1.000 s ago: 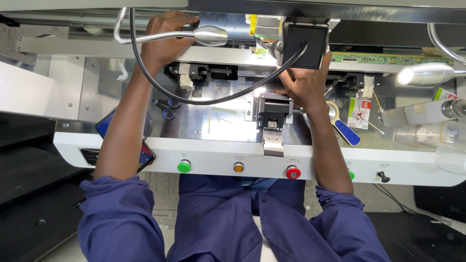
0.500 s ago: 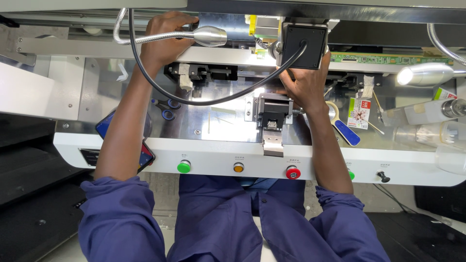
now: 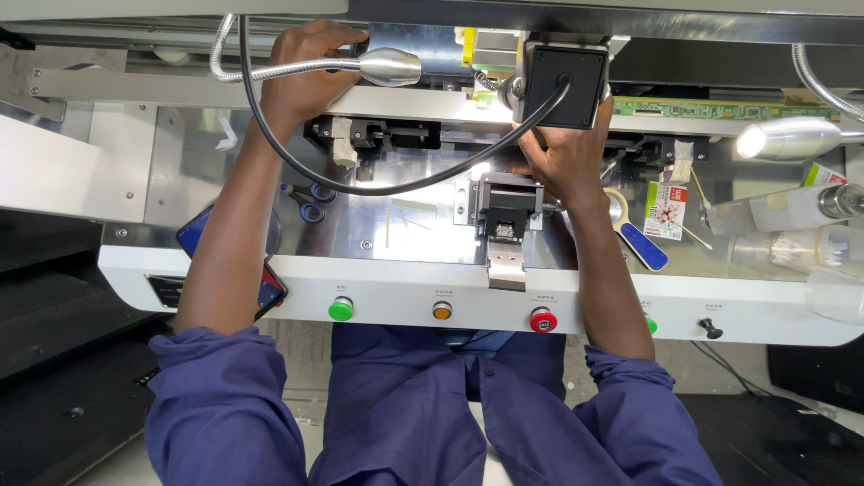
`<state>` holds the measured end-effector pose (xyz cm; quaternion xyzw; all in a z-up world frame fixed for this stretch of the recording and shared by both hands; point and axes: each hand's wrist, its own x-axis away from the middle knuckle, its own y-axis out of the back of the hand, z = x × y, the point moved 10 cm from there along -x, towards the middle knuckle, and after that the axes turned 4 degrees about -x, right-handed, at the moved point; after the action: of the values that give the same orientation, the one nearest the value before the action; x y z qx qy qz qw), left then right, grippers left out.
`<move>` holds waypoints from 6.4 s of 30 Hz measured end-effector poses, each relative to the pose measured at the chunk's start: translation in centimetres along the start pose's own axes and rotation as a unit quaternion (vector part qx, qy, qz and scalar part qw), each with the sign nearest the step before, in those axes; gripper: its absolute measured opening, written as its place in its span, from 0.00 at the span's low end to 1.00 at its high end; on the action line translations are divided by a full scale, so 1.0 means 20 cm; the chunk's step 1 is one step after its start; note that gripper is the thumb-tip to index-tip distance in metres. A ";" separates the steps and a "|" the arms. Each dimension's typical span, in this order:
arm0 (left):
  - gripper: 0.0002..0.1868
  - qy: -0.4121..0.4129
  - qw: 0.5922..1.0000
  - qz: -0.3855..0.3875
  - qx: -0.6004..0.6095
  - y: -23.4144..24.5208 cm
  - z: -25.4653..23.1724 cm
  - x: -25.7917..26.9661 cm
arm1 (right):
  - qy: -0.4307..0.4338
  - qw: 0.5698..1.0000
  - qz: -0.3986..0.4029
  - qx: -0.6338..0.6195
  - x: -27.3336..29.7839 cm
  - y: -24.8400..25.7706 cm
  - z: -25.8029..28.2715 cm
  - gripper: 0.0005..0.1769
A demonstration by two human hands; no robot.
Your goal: The person works on a circuit board placed on a machine's metal surface, using a small tool to manipulate components. They adjust the board's position, press buttons on the machine's control panel, and use a cotton swab to clean specific areas of the board.
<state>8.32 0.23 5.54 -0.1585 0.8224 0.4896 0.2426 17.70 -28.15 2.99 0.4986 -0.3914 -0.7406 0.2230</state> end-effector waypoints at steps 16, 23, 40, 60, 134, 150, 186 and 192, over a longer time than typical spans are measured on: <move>0.20 -0.002 1.000 0.001 -0.009 0.00 0.00 0.00 | 0.044 0.997 -0.058 0.010 -0.02 0.07 0.05 0.20; 0.19 -0.040 0.996 -0.049 -0.055 0.06 -0.09 0.01 | 0.008 0.999 -0.042 -0.012 0.03 -0.01 -0.04 0.19; 0.12 -0.166 0.963 -0.061 -0.203 -0.42 -0.76 -0.06 | 0.032 0.997 -0.070 0.006 -0.01 0.05 0.00 0.17; 0.08 -0.129 0.963 -0.079 -0.223 -0.48 -0.74 -0.11 | 0.003 0.985 -0.145 -0.095 -0.04 0.17 0.00 0.09; 0.01 -0.098 0.976 -0.060 -0.185 -0.49 -0.70 -0.12 | 0.024 0.990 -0.135 -0.020 -0.02 0.12 0.00 0.09; 0.05 -0.080 0.990 -0.043 -0.107 -0.45 -0.70 -0.12 | 0.051 0.983 -0.161 -0.071 -0.04 0.20 0.05 0.11; 0.13 0.367 0.920 0.052 0.128 -0.65 -0.94 1.25 | -0.094 0.860 -0.325 -0.383 -0.03 0.36 -0.21 0.10; 0.12 0.407 0.911 0.021 0.059 -0.64 -0.96 1.26 | -0.267 0.702 -0.324 -0.575 -0.11 0.24 -0.42 0.09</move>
<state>-10.86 -23.27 -10.01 -0.3119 0.8804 0.3385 -0.1144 25.94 -32.37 6.54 0.1514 0.2530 -0.9504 0.0988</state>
